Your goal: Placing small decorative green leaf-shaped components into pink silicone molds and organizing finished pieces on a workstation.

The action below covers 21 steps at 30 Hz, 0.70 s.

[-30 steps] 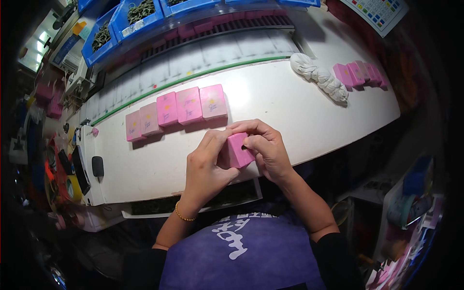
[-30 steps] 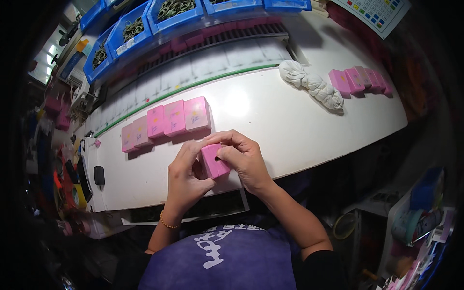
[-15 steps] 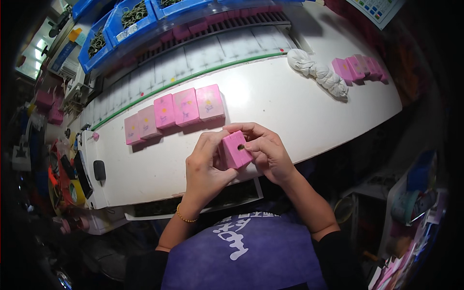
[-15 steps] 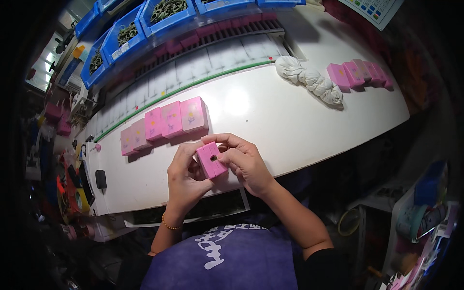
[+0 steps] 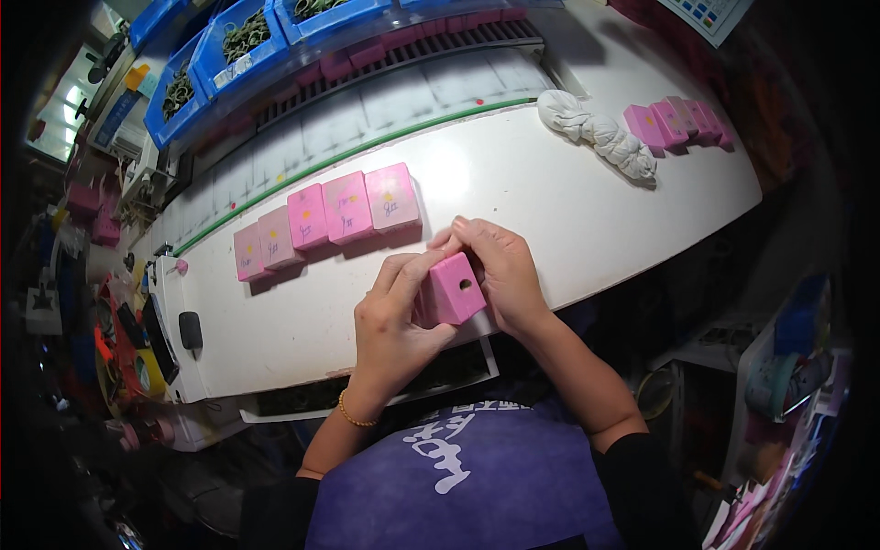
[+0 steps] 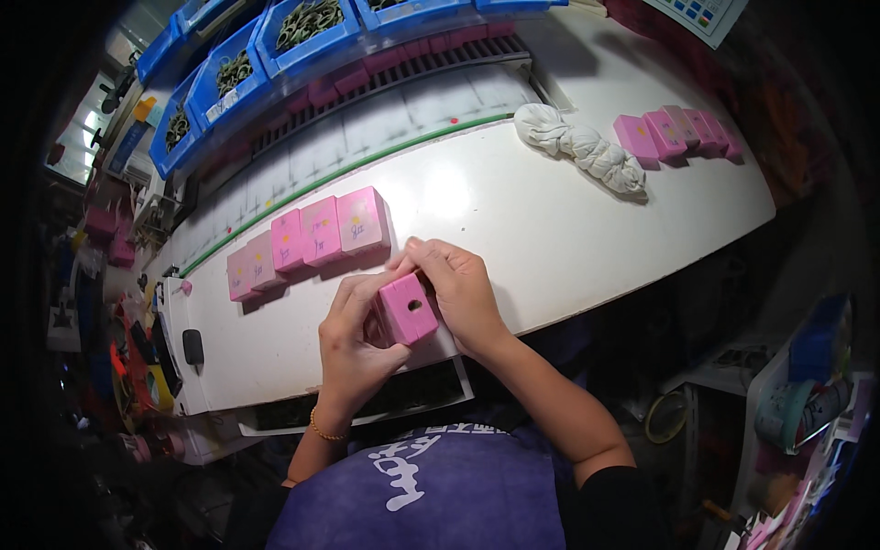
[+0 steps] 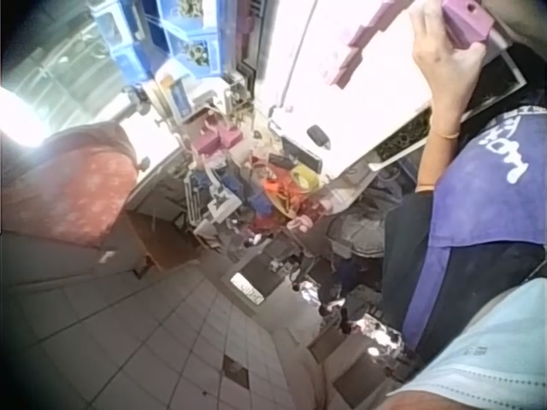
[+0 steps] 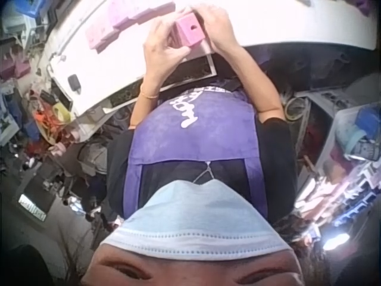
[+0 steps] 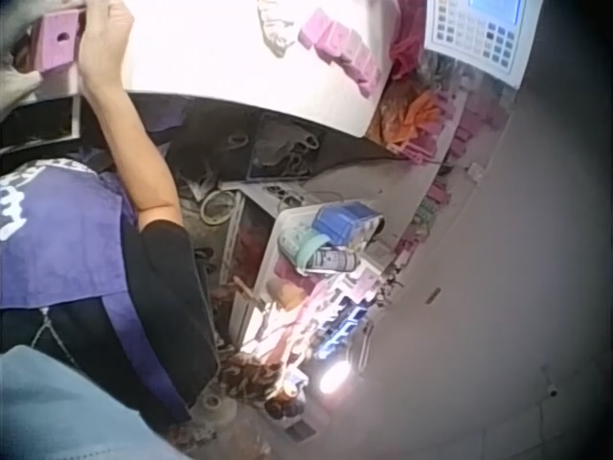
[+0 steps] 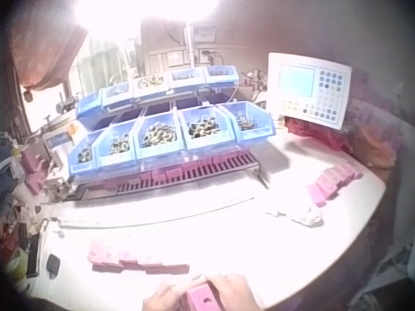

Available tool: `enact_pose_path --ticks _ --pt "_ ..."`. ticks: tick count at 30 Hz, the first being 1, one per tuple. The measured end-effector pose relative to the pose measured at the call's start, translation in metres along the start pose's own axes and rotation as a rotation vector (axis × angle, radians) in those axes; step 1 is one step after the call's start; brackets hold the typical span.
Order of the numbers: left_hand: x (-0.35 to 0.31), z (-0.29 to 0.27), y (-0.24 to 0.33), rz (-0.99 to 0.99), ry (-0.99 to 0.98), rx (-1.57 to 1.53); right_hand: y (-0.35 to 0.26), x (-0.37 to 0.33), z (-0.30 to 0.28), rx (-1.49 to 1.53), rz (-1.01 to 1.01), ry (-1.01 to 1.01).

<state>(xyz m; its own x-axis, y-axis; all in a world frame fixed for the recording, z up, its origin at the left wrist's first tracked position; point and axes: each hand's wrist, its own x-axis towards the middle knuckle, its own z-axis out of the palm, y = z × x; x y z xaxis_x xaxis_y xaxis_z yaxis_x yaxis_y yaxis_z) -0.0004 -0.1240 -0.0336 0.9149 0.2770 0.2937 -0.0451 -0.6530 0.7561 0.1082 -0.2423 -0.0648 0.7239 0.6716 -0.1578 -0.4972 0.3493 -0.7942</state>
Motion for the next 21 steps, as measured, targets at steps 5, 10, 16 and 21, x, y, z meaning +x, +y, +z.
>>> enact_pose_path --ticks 5,10,16,21 --pt "-0.005 0.001 -0.002 -0.226 0.060 -0.057 -0.005 -0.020 -0.001 -0.519 -0.287 -0.014" --pt "-0.006 0.001 -0.007 -0.163 0.065 -0.063 0.014 -0.032 0.003 -1.101 -0.697 -0.092" --pt "-0.014 -0.001 -0.019 -0.144 0.086 -0.110 0.011 -0.025 0.006 -1.182 -0.807 -0.252" --pt "-0.018 0.000 -0.021 -0.138 0.109 -0.123 0.010 -0.030 0.015 -1.243 -0.828 -0.262"
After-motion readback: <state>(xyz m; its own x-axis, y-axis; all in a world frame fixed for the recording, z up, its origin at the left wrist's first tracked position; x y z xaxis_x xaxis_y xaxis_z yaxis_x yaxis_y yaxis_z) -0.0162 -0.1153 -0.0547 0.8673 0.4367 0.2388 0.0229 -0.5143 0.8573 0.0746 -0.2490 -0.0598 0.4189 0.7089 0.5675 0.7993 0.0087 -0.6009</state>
